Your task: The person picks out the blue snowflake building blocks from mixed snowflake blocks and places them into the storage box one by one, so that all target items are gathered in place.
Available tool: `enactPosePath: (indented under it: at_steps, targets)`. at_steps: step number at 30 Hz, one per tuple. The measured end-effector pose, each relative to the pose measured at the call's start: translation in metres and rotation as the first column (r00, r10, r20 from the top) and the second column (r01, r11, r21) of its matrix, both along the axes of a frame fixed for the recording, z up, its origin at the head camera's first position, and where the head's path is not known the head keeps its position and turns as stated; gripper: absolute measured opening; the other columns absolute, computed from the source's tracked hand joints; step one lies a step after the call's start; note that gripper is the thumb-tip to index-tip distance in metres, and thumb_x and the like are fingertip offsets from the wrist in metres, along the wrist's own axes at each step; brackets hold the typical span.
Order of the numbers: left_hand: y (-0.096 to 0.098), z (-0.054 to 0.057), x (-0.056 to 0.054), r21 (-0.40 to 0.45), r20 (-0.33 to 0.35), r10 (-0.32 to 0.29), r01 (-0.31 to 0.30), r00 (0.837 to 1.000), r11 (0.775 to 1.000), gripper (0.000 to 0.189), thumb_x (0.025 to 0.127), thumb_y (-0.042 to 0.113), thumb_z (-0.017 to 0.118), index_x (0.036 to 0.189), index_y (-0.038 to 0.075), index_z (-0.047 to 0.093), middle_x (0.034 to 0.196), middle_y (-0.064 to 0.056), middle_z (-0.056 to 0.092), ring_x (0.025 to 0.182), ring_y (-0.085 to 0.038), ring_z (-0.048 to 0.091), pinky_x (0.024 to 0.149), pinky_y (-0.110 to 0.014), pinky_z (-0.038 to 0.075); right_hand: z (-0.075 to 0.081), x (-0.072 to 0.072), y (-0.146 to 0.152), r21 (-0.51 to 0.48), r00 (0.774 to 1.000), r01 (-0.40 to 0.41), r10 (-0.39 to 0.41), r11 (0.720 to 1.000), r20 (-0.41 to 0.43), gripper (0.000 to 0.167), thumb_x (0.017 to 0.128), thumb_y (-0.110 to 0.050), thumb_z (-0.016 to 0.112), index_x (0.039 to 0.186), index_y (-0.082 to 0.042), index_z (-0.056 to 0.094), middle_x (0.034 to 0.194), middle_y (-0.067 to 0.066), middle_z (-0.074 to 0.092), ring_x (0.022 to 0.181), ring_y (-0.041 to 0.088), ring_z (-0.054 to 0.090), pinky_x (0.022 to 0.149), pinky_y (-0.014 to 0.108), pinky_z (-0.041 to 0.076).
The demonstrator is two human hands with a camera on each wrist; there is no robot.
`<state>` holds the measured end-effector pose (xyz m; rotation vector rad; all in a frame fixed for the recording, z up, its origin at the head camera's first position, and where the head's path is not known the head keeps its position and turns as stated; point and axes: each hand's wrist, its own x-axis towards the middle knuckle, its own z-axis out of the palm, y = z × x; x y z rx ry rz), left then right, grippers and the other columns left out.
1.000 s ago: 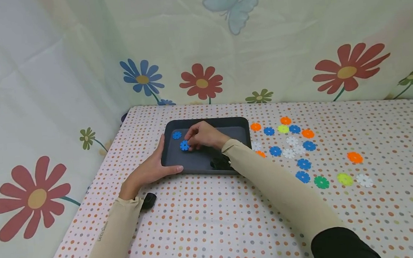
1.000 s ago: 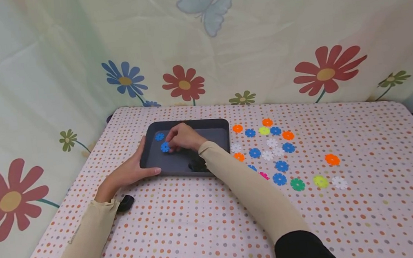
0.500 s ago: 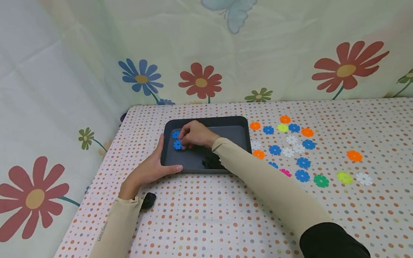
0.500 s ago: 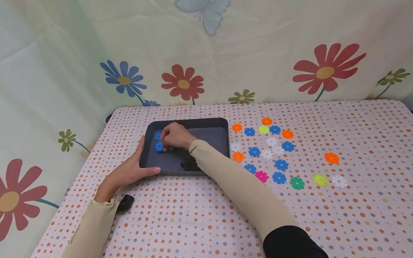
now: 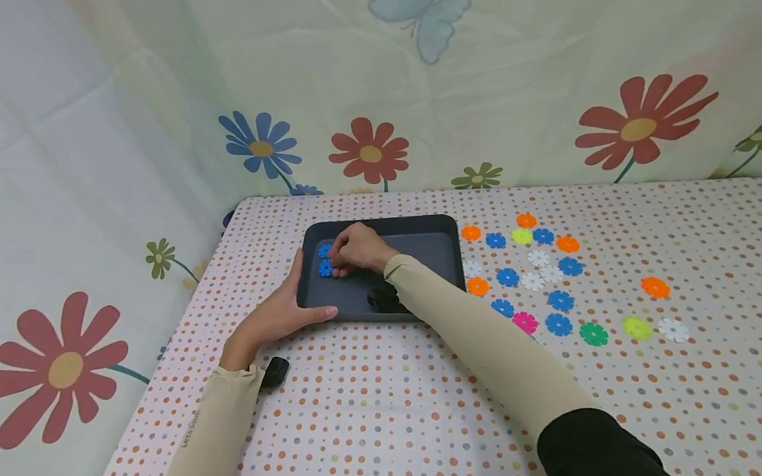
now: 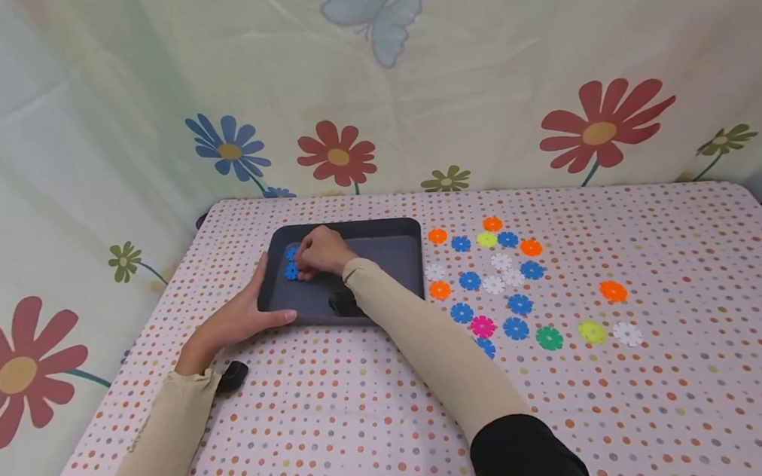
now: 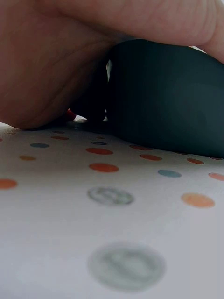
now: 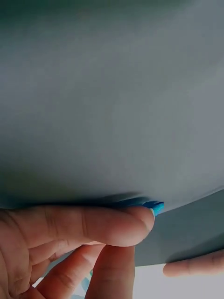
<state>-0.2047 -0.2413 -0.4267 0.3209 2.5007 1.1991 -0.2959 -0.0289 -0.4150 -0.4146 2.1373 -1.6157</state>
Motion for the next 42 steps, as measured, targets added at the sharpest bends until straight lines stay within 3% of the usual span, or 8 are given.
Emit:
enactPosePath:
  at_steps: [10, 23, 29, 33, 42]
  targets:
    - [-0.002, 0.0, 0.0, -0.004, -0.003, -0.009, 0.009, 1.0, 1.0, 0.13, 0.094, 0.051, 0.079, 0.169, 0.02, -0.022, 0.178, -0.01, -0.012, 0.162, -0.036, 0.004, 0.124, -0.064, 0.019, -0.003, 0.001, -0.01, 0.075, 0.997, 0.033, -0.028, 0.997, -0.072, 0.005, 0.095, 0.003, 0.076, 0.093, 0.007, 0.077, 0.073, 0.008, 0.072, 0.059, 0.01, 0.068, 0.065, 0.028, 0.061]
    - [-0.001, 0.001, 0.001, -0.008, -0.001, -0.004, 0.004, 1.0, 1.0, 0.129, 0.094, 0.052, 0.078, 0.17, 0.023, -0.022, 0.178, -0.009, -0.01, 0.162, -0.034, 0.008, 0.125, -0.061, 0.021, -0.001, 0.006, -0.014, 0.188, 0.984, 0.038, -0.005, 0.981, -0.176, 0.012, 0.098, 0.001, 0.075, 0.087, 0.003, 0.077, 0.075, 0.011, 0.074, 0.06, 0.014, 0.07, 0.062, 0.029, 0.061]
    - [0.0, 0.0, 0.002, -0.004, 0.002, -0.003, 0.003, 1.0, 1.0, 0.13, 0.093, 0.055, 0.079, 0.17, 0.023, -0.021, 0.178, -0.008, -0.01, 0.162, -0.034, 0.007, 0.125, -0.062, 0.02, 0.002, 0.007, -0.006, 0.142, 0.992, 0.015, 0.004, 0.99, -0.129, 0.01, 0.099, 0.0, 0.074, 0.093, 0.006, 0.078, 0.075, 0.014, 0.075, 0.06, 0.014, 0.071, 0.065, 0.031, 0.062]
    - [0.001, 0.0, 0.002, -0.012, 0.005, 0.001, -0.001, 1.0, 1.0, 0.132, 0.092, 0.057, 0.079, 0.17, 0.023, -0.021, 0.178, -0.009, -0.01, 0.162, -0.035, 0.006, 0.124, -0.063, 0.02, 0.008, 0.011, 0.007, 0.083, 0.995, -0.031, 0.039, 0.996, -0.087, 0.012, 0.101, 0.0, 0.072, 0.101, 0.011, 0.078, 0.082, 0.018, 0.077, 0.068, 0.02, 0.075, 0.07, 0.032, 0.063]
    - [-0.001, 0.0, 0.002, -0.037, 0.006, 0.024, -0.023, 1.0, 0.999, 0.134, 0.089, 0.062, 0.08, 0.17, 0.025, -0.022, 0.179, -0.009, -0.007, 0.162, -0.037, 0.012, 0.123, -0.065, 0.022, 0.035, 0.024, 0.046, -0.033, 0.988, -0.098, 0.094, 0.995, -0.12, 0.023, 0.105, -0.003, 0.068, 0.118, 0.015, 0.073, 0.101, 0.025, 0.075, 0.089, 0.034, 0.076, 0.082, 0.038, 0.063]
